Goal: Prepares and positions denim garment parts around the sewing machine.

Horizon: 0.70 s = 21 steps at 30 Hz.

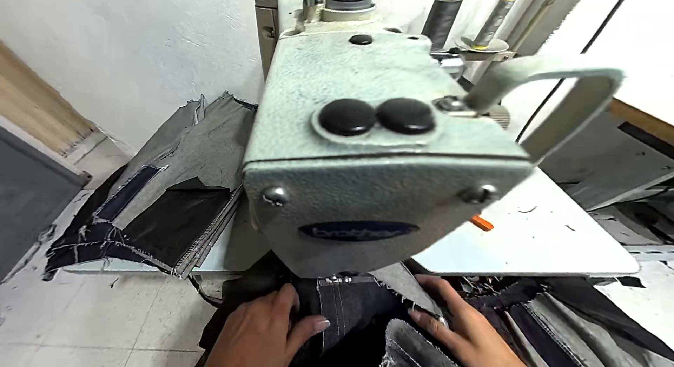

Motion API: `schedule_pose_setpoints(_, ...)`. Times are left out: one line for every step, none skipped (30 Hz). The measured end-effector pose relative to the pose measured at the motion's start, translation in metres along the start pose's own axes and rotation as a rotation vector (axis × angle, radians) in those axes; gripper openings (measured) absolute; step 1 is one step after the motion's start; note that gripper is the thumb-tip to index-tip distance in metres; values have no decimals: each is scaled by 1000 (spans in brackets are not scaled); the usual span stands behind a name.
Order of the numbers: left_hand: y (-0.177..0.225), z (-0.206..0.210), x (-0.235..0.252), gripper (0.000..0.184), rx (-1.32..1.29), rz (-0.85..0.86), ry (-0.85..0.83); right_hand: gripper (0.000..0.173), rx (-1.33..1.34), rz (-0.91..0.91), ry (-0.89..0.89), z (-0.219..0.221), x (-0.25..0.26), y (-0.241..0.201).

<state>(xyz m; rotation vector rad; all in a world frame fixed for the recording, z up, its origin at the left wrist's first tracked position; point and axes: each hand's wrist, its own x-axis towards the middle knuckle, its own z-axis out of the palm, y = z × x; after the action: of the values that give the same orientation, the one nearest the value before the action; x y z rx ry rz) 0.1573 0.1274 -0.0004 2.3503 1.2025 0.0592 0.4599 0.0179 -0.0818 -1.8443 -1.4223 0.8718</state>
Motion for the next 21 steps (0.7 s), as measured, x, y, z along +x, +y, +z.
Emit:
schedule_pose_setpoints(2, 2, 3, 62, 16, -34, -9, 62, 84, 29, -24, 0, -3, 4)
schedule_pose_setpoints(5, 5, 6, 65, 34, -64, -7, 59, 174, 47, -39, 1, -6, 7)
schedule_pose_setpoints(8, 8, 8, 67, 55, -82, 15, 53, 278, 58, -40, 2, -9, 9)
schedule_pose_setpoints(9, 14, 10, 69, 87, -79, 75, 46, 385, 76, -17, 4, -10, 11)
schedule_pose_setpoints(8, 23, 13, 71, 126, -49, 184, 38, 473, 90, 45, 9, -10, 14)
schedule_pose_setpoints(6, 33, 17, 72, 159, -14, 302, 30, 534, 98, 133, 17, -6, 18)
schedule_pose_setpoints(6, 40, 21, 72, 172, 8, 384, 26, 570, 95, 212, 23, 1, 21)
schedule_pose_setpoints(7, 44, 24, 71, 169, 16, 429, 24, 596, 97, 283, 27, 11, 22)
schedule_pose_setpoints(10, 44, 25, 69, 156, 7, 430, 23, 632, 115, 340, 26, 22, 19)
schedule_pose_setpoints(13, 43, 26, 66, 144, 6, 428, 23, 663, 122, 373, 23, 33, 14)
schedule_pose_setpoints(12, 42, 26, 63, 106, 8, 418, 23, 667, 98, 383, 17, 43, 9)
schedule_pose_setpoints(7, 40, 25, 58, 13, 3, 384, 24, 634, 33, 374, 10, 53, 6)
schedule_pose_setpoints(-3, 39, 22, 52, -93, 4, 365, 24, 568, -59, 340, 4, 62, 4)
schedule_pose_setpoints(-18, 40, 17, 48, -162, 25, 405, 22, 479, -156, 278, -1, 70, 3)
schedule_pose_setpoints(-35, 38, 8, 46, -201, 29, 448, 16, 370, -249, 193, -4, 77, 0)
schedule_pose_setpoints(-53, 32, -2, 44, -214, 12, 484, 8, 259, -320, 105, -4, 83, -7)
schedule_pose_setpoints(-72, 25, -12, 44, -187, 4, 518, 11, 158, -367, 48, 1, 87, -18)
schedule_pose_setpoints(-90, 18, -20, 46, -127, 6, 544, 17, 75, -409, 43, 12, 89, -32)
schedule_pose_setpoints(-103, 12, -29, 47, -92, 0, 545, 21, 1, -453, 84, 23, 91, -45)
schedule_pose_setpoints(-112, 7, -37, 47, -81, -12, 532, 23, -69, -487, 138, 32, 93, -55)
schedule_pose_setpoints(-116, 6, -42, 46, -77, -18, 529, 23, -137, -510, 179, 36, 95, -62)
